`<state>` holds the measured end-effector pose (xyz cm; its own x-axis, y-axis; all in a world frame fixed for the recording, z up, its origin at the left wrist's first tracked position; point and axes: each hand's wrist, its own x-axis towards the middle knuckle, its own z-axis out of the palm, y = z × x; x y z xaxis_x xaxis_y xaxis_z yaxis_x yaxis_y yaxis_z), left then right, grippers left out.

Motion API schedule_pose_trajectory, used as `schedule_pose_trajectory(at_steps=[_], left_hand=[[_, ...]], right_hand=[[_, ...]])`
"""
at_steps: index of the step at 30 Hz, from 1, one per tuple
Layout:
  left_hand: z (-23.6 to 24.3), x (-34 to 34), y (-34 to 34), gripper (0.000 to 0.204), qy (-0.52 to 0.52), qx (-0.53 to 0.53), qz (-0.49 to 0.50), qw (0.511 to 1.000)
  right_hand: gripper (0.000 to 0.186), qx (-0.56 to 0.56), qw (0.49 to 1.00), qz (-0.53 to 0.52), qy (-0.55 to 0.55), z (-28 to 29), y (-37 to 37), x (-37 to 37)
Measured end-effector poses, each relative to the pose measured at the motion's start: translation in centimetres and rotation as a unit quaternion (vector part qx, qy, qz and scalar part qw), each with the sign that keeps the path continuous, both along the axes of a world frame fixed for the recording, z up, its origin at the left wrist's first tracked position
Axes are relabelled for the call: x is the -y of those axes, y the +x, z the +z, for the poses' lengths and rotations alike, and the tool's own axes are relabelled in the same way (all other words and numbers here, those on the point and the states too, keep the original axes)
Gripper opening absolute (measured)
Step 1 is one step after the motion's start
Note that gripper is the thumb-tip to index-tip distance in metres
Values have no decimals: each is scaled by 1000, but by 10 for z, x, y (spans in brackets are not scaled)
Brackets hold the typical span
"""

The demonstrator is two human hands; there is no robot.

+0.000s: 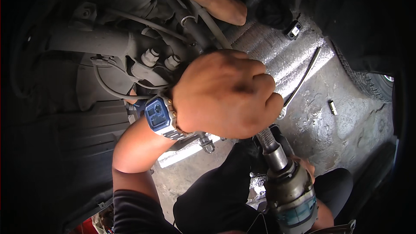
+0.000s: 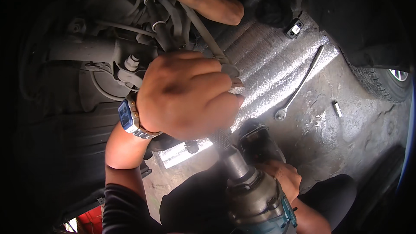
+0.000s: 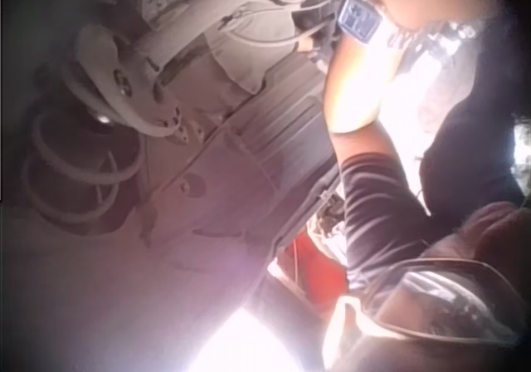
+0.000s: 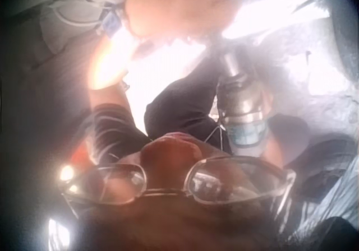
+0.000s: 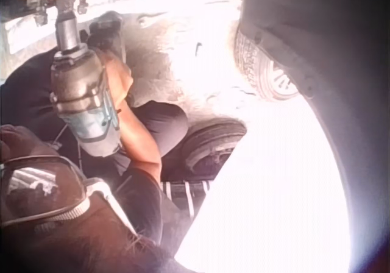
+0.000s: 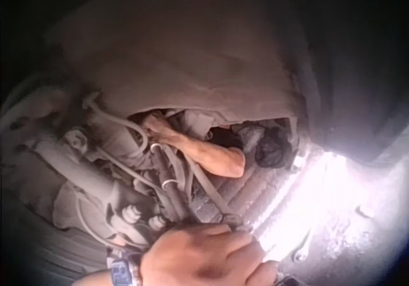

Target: The person unscrews several bolts from the vehicle suspension components using a power impact wrench and then handles the brake rotor and caliper assembly with both hands while another person works on the chassis above.

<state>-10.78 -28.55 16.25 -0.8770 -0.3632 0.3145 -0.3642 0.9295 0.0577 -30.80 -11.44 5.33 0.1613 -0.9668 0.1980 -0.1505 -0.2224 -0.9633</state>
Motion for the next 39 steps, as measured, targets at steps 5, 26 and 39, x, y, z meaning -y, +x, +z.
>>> schedule_pose_trajectory(at_steps=[5, 26, 39], left_hand=[[-1, -3, -5, 15, -13, 2, -22, 1000], [-9, -56, -54, 18, 3, 10, 35, 999], [-15, -51, -49, 17, -28, 21, 31, 999]], right_hand=[[23, 10, 1000, -7, -7, 5, -5, -3], [26, -3, 994, -4, -112, -3, -52, -30], [27, -21, 994, 10, -105, -11, -58, -32]])
